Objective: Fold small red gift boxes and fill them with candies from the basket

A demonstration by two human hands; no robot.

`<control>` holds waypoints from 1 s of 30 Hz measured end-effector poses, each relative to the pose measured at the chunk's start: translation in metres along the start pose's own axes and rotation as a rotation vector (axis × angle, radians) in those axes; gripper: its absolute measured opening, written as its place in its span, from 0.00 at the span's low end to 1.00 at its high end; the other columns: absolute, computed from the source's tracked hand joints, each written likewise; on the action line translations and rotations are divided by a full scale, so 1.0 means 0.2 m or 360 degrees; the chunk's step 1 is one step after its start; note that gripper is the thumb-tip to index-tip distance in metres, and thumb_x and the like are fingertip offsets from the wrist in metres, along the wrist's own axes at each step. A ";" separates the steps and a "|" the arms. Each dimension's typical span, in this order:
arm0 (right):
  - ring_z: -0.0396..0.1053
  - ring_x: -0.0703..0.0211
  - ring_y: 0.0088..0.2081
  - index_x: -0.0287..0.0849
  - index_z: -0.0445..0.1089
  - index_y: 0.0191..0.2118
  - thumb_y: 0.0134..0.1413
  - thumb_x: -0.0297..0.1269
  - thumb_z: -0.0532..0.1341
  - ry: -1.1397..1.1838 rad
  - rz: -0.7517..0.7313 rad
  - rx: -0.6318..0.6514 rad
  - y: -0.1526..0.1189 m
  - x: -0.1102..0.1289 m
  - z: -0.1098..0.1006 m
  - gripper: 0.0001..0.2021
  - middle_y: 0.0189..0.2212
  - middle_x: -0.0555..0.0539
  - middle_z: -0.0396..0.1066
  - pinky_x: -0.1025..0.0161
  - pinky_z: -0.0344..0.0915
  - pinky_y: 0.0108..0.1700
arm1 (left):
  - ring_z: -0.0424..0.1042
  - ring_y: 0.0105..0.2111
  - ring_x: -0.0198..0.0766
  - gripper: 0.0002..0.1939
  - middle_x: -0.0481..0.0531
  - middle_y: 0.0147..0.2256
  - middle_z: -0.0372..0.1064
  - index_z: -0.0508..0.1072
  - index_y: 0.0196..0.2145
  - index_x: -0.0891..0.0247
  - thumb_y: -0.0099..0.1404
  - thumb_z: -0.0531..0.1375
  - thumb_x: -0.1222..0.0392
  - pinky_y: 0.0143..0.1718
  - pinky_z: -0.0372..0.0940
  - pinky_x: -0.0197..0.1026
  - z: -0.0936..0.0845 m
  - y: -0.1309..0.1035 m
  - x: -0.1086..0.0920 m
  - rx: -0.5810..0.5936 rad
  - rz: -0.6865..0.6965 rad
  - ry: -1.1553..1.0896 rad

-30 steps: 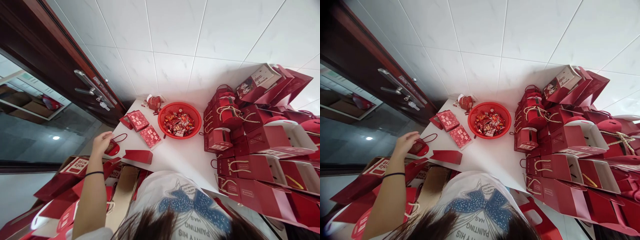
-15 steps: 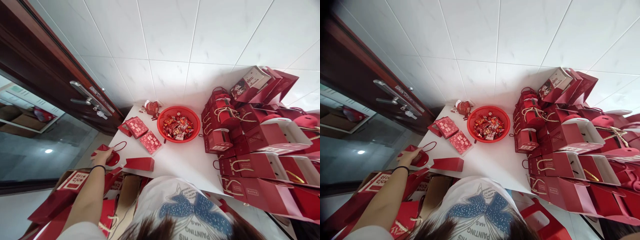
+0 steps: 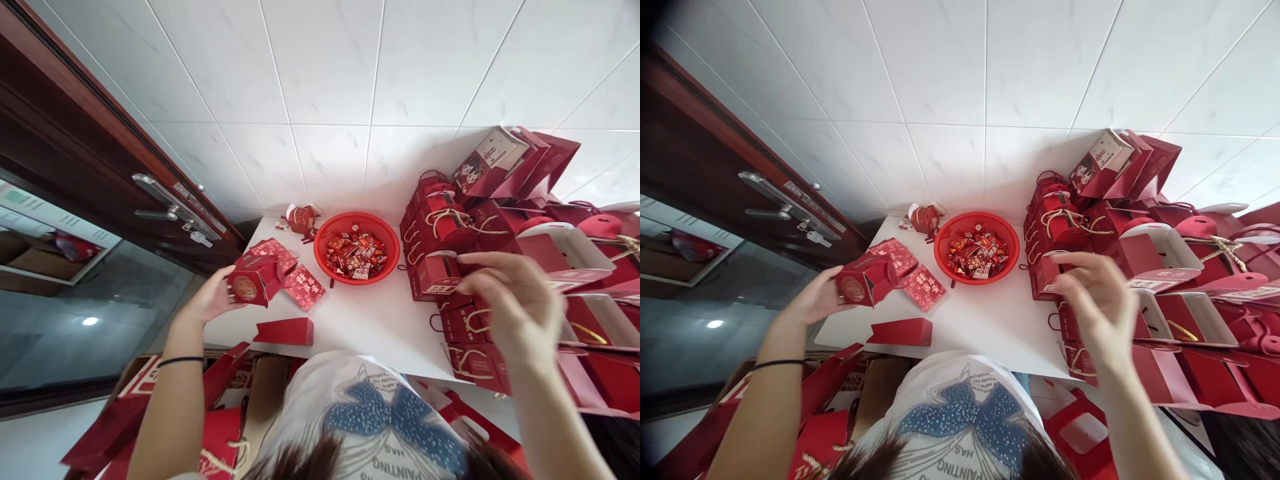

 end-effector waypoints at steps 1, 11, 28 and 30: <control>0.71 0.62 0.31 0.44 0.70 0.50 0.61 0.41 0.62 0.0030 0.0014 0.0178 -0.01 0.00 0.09 0.13 0.35 0.47 0.73 0.63 0.70 0.36 | 0.74 0.30 0.46 0.21 0.54 0.29 0.74 0.74 0.37 0.63 0.58 0.60 0.41 0.33 0.71 0.48 0.09 -0.03 -0.01 0.0179 -0.0048 -0.0061; 0.63 0.45 0.59 0.47 0.61 0.62 0.51 0.38 0.65 -0.0438 0.0024 0.0849 -0.27 -0.28 0.65 0.31 0.59 0.40 0.63 0.46 0.63 0.60 | 0.75 0.35 0.48 0.33 0.55 0.34 0.76 0.76 0.40 0.61 0.52 0.60 0.28 0.37 0.70 0.48 0.85 0.00 0.32 0.1188 -0.0416 0.0349; 0.68 0.63 0.27 0.44 0.61 0.43 0.29 0.28 0.62 0.0437 0.1660 0.0364 -0.58 -0.88 0.75 0.27 0.29 0.54 0.68 0.64 0.70 0.30 | 0.69 0.55 0.52 0.38 0.64 0.65 0.55 0.56 0.65 0.55 0.62 0.61 0.44 0.52 0.66 0.49 0.97 0.15 0.79 0.0435 0.0610 0.0532; 0.70 0.59 0.29 0.44 0.60 0.46 0.28 0.29 0.63 0.0311 0.1614 0.0407 -0.59 -0.90 0.75 0.30 0.31 0.53 0.69 0.63 0.69 0.31 | 0.61 0.62 0.53 0.37 0.63 0.66 0.54 0.56 0.66 0.56 0.62 0.62 0.49 0.59 0.60 0.52 0.99 0.14 0.82 0.0377 0.0927 0.0727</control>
Point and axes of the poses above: each hand's wrist, its own y-axis towards the middle knuckle, its own z-axis out of the palm, x = y × z, the point moved 1 cm from there along y, towards the middle knuckle
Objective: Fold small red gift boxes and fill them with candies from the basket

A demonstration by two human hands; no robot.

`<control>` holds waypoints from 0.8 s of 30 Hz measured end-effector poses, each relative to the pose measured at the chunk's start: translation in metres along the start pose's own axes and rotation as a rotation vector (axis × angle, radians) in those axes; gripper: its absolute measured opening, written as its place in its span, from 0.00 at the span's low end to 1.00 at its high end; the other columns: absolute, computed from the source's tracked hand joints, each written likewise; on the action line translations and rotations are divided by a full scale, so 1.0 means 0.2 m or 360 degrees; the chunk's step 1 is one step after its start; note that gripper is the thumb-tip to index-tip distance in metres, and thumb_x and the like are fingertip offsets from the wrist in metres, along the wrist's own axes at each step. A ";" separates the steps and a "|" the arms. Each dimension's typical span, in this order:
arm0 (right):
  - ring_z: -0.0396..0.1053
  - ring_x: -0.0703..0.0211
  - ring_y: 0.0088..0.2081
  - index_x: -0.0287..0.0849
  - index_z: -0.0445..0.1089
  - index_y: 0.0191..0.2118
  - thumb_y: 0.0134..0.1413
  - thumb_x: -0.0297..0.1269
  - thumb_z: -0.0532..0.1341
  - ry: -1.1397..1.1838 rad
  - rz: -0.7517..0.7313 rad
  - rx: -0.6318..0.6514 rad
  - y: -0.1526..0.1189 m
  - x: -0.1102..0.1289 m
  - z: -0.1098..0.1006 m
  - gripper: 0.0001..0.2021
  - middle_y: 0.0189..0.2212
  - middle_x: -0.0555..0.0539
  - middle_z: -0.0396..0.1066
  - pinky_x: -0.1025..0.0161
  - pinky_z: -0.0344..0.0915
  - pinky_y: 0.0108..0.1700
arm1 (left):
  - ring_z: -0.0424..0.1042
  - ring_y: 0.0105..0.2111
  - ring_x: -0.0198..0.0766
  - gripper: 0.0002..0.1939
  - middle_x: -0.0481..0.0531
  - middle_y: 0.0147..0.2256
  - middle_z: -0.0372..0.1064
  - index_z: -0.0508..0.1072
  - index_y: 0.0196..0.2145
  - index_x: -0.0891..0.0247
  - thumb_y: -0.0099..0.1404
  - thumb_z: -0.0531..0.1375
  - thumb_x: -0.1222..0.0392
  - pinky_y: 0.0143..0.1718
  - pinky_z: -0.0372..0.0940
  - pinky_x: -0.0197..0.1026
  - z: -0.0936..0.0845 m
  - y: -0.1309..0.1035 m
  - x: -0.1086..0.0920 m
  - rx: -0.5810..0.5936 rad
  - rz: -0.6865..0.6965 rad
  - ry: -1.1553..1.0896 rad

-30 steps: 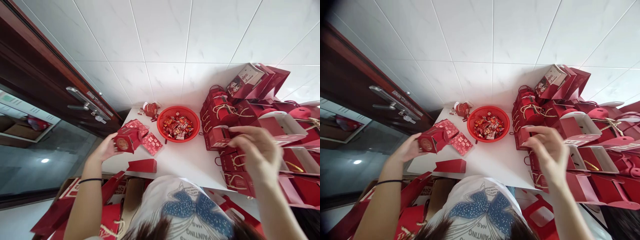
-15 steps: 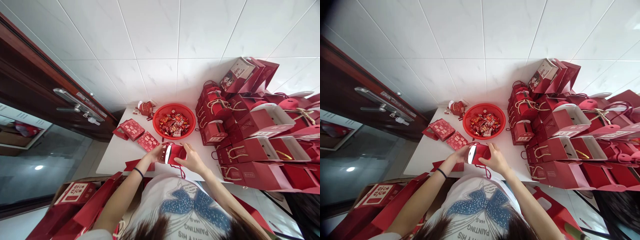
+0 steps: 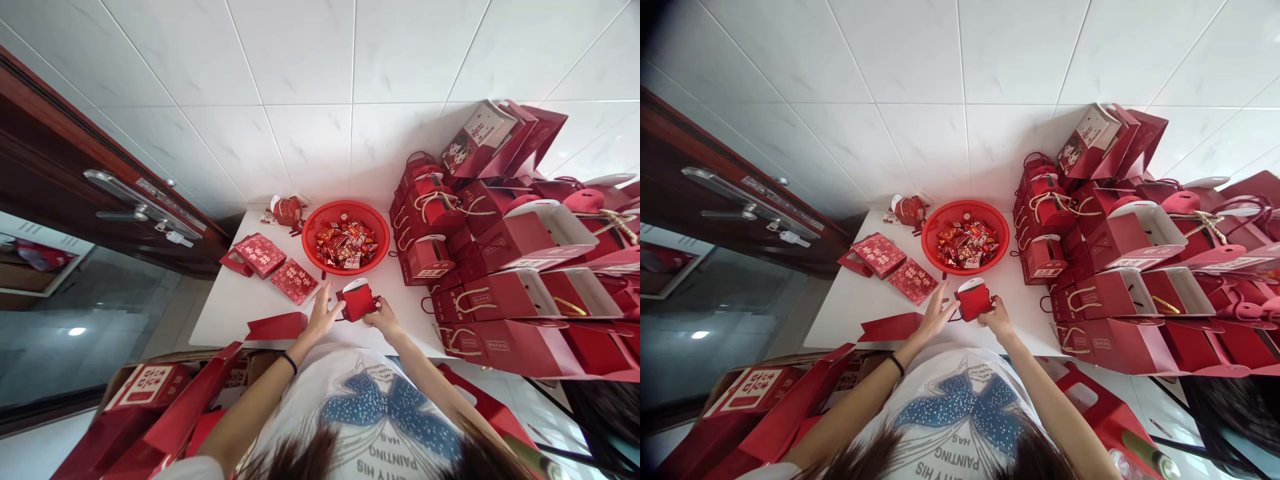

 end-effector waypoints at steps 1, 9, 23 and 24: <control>0.71 0.57 0.33 0.45 0.59 0.47 0.28 0.30 0.64 -0.0078 -0.0022 -0.0010 0.00 0.00 0.00 0.32 0.33 0.52 0.69 0.62 0.70 0.32 | 0.57 0.64 0.54 0.37 0.63 0.66 0.54 0.55 0.66 0.56 0.62 0.62 0.51 0.61 0.57 0.54 0.01 -0.01 0.00 -0.0033 0.0109 0.0096; 0.73 0.50 0.47 0.44 0.55 0.60 0.37 0.33 0.66 -0.0485 -0.0157 -0.0069 0.01 -0.03 0.03 0.40 0.45 0.42 0.72 0.55 0.70 0.48 | 0.60 0.61 0.53 0.14 0.60 0.59 0.62 0.75 0.47 0.59 0.64 0.59 0.61 0.62 0.57 0.55 0.08 0.04 -0.05 -0.0059 0.0439 0.0450; 0.64 0.43 0.57 0.46 0.73 0.50 0.57 0.29 0.59 -0.1378 -0.1521 -0.0052 0.03 -0.13 -0.01 0.16 0.58 0.37 0.64 0.44 0.65 0.56 | 0.72 0.37 0.45 0.07 0.51 0.28 0.70 0.71 0.24 0.62 0.58 0.59 0.60 0.46 0.66 0.47 0.00 0.13 -0.02 0.0084 -0.0130 0.0190; 0.64 0.44 0.57 0.47 0.75 0.48 0.57 0.28 0.58 -0.1421 -0.1601 -0.0045 0.03 -0.13 -0.01 0.15 0.58 0.38 0.64 0.46 0.66 0.55 | 0.72 0.39 0.45 0.03 0.50 0.31 0.72 0.73 0.28 0.62 0.56 0.59 0.62 0.47 0.67 0.46 -0.01 0.13 -0.01 0.0120 -0.0116 0.0154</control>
Point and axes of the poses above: each hand's wrist, its own y-axis towards the middle knuckle, its own z-axis out of the palm, x = y × z, the point moved 1 cm from there along y, towards the middle knuckle
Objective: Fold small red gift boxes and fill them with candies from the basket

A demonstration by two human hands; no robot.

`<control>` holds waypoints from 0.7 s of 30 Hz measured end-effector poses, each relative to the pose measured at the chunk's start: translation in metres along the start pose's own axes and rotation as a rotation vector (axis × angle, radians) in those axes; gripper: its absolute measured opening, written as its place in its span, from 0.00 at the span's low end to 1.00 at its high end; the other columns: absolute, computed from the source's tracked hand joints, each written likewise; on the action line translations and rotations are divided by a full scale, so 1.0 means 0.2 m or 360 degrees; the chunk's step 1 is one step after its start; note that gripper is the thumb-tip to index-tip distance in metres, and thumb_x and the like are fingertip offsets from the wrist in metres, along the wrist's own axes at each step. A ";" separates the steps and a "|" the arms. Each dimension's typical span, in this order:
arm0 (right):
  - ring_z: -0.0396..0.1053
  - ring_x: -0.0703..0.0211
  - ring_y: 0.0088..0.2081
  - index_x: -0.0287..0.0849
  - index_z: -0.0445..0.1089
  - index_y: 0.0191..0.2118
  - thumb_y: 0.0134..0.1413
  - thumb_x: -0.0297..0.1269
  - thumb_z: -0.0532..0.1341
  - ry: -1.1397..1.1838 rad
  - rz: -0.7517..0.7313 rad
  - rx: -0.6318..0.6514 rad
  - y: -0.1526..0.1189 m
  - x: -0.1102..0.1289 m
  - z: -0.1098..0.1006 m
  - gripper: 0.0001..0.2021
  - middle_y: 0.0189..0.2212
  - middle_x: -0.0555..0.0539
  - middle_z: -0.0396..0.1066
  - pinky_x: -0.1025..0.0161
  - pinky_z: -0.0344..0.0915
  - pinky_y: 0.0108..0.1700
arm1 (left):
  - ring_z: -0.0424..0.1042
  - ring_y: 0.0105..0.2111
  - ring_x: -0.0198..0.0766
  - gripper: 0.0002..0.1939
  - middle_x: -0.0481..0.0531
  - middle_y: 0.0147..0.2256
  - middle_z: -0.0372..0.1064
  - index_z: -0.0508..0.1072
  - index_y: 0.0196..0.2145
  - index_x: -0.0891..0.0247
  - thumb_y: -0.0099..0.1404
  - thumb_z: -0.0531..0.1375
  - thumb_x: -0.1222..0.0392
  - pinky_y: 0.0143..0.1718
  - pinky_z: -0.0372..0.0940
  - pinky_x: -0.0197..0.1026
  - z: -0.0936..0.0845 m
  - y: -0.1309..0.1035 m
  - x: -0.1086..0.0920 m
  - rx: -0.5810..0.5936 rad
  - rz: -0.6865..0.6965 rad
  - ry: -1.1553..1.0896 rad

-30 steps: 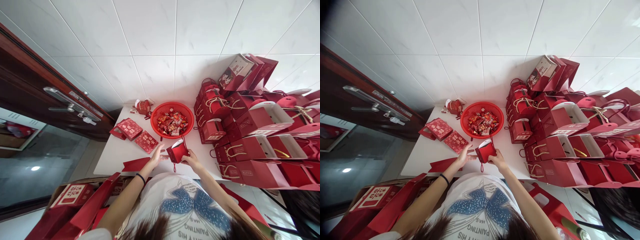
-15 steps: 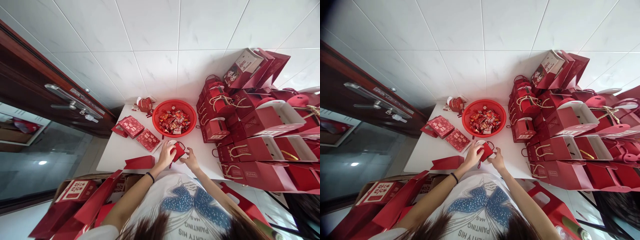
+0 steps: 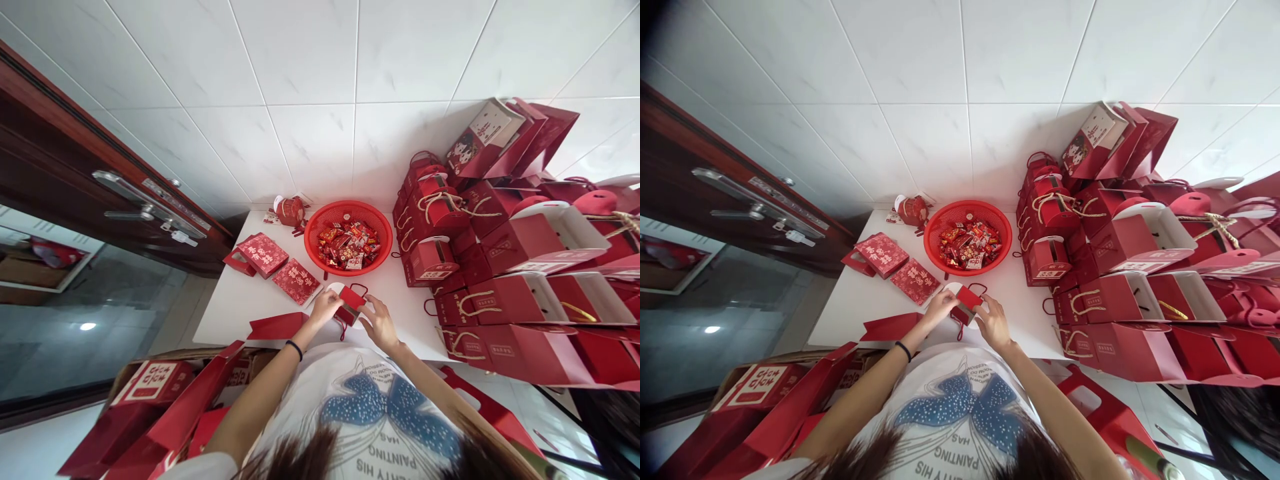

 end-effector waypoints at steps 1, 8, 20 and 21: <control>0.64 0.45 0.57 0.48 0.76 0.46 0.57 0.27 0.58 -0.0041 -0.0070 -0.0006 0.00 0.00 0.01 0.15 0.57 0.39 0.65 0.47 0.66 0.55 | 0.73 0.42 0.45 0.09 0.50 0.37 0.74 0.74 0.34 0.62 0.53 0.60 0.65 0.49 0.67 0.46 -0.01 -0.01 0.01 0.0038 0.0039 -0.0043; 0.62 0.45 0.58 0.56 0.71 0.57 0.55 0.24 0.57 -0.0102 -0.0134 0.0064 -0.01 0.02 0.01 0.27 0.62 0.42 0.61 0.49 0.65 0.53 | 0.53 0.67 0.49 0.51 0.58 0.68 0.50 0.53 0.68 0.59 0.46 0.60 0.75 0.64 0.56 0.45 -0.05 -0.08 0.14 0.0270 0.0164 -0.0249; 0.68 0.45 0.55 0.47 0.66 0.61 0.43 0.41 0.69 0.0791 0.0639 0.0056 0.02 -0.11 0.09 0.35 0.56 0.42 0.69 0.48 0.64 0.58 | 0.61 0.63 0.52 0.49 0.62 0.68 0.52 0.53 0.69 0.61 0.52 0.67 0.67 0.58 0.64 0.46 -0.05 -0.10 0.23 0.0383 -0.0107 -0.0326; 0.68 0.46 0.56 0.48 0.66 0.60 0.42 0.42 0.69 0.0850 0.0698 0.0080 0.02 -0.11 0.09 0.35 0.56 0.43 0.69 0.49 0.64 0.58 | 0.59 0.64 0.52 0.49 0.62 0.68 0.52 0.53 0.69 0.61 0.52 0.67 0.66 0.58 0.63 0.46 -0.05 -0.10 0.24 0.0389 -0.0084 -0.0299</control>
Point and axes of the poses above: each hand's wrist, its own y-axis towards the middle knuckle, its own z-axis out of the palm, x = y × z, the point moved 1 cm from there along y, towards the middle knuckle
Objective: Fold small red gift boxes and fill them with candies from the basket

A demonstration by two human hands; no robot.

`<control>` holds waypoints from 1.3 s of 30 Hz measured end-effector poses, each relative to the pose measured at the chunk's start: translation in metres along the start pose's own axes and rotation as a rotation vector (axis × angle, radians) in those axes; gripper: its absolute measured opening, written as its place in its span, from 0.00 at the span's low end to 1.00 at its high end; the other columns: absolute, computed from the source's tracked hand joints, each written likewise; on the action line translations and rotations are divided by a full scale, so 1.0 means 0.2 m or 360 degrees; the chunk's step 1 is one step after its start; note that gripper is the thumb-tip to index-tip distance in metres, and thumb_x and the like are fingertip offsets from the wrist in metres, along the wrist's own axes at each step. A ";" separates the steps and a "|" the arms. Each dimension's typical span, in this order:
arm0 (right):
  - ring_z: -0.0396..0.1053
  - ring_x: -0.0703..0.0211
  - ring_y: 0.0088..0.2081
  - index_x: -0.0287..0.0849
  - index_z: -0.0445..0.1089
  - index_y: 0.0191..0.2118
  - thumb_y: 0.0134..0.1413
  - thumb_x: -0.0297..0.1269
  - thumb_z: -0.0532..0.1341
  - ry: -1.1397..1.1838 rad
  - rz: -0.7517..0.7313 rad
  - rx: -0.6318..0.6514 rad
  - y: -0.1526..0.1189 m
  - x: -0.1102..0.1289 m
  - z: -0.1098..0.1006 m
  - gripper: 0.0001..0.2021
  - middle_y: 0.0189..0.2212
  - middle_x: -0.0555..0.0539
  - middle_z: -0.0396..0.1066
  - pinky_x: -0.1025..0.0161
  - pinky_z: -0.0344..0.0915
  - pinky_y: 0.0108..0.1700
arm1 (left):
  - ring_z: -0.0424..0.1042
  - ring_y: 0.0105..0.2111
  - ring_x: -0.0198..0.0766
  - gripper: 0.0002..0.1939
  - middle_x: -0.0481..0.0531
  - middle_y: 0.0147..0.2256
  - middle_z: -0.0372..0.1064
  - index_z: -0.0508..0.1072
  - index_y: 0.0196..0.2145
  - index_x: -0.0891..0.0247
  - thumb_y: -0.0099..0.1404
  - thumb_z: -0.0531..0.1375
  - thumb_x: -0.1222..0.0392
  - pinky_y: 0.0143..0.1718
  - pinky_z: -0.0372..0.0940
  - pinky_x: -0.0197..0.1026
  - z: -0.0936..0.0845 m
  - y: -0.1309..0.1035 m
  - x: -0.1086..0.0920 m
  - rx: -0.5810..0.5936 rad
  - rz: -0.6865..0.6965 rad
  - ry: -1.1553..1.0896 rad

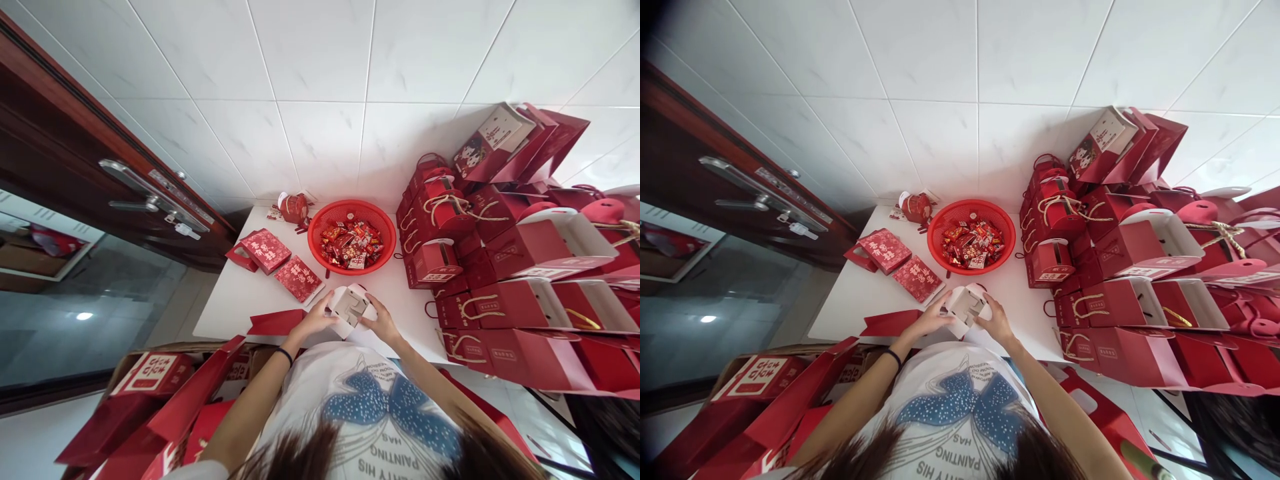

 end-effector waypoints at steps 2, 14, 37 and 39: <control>0.68 0.47 0.56 0.48 0.66 0.60 0.42 0.44 0.69 0.0083 0.0094 0.0030 0.01 0.00 0.00 0.35 0.56 0.45 0.69 0.50 0.64 0.58 | 0.58 0.65 0.51 0.46 0.61 0.68 0.52 0.54 0.69 0.60 0.55 0.67 0.64 0.59 0.62 0.46 -0.01 0.01 0.00 0.0014 0.0044 0.0075; 0.69 0.48 0.51 0.46 0.63 0.61 0.45 0.46 0.66 0.0042 0.0051 -0.0110 0.12 0.05 -0.04 0.35 0.56 0.40 0.68 0.52 0.69 0.48 | 0.68 0.55 0.48 0.41 0.59 0.61 0.64 0.57 0.67 0.57 0.57 0.64 0.66 0.58 0.63 0.52 -0.07 0.15 -0.11 -0.0118 0.0594 0.0512; 0.73 0.41 0.47 0.42 0.72 0.41 0.38 0.30 0.67 -0.0534 0.0313 -0.0157 1.24 0.33 -0.20 0.18 0.39 0.36 0.76 0.52 0.66 0.48 | 0.76 0.42 0.43 0.13 0.55 0.41 0.78 0.80 0.43 0.59 0.64 0.57 0.63 0.49 0.69 0.45 -0.18 0.14 -0.36 -0.0365 0.0459 0.0392; 0.74 0.42 0.45 0.44 0.72 0.34 0.38 0.31 0.68 -0.0554 0.0339 -0.0134 1.22 0.30 -0.17 0.12 0.33 0.40 0.76 0.52 0.65 0.47 | 0.76 0.40 0.43 0.12 0.55 0.40 0.77 0.80 0.42 0.59 0.65 0.57 0.61 0.47 0.69 0.44 -0.19 0.14 -0.35 -0.0368 0.0447 0.0347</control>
Point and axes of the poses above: each hand's wrist, its own y-axis towards the middle knuckle, its own z-axis out of the palm, x = y × z, the point moved 1 cm from there along y, towards the middle knuckle
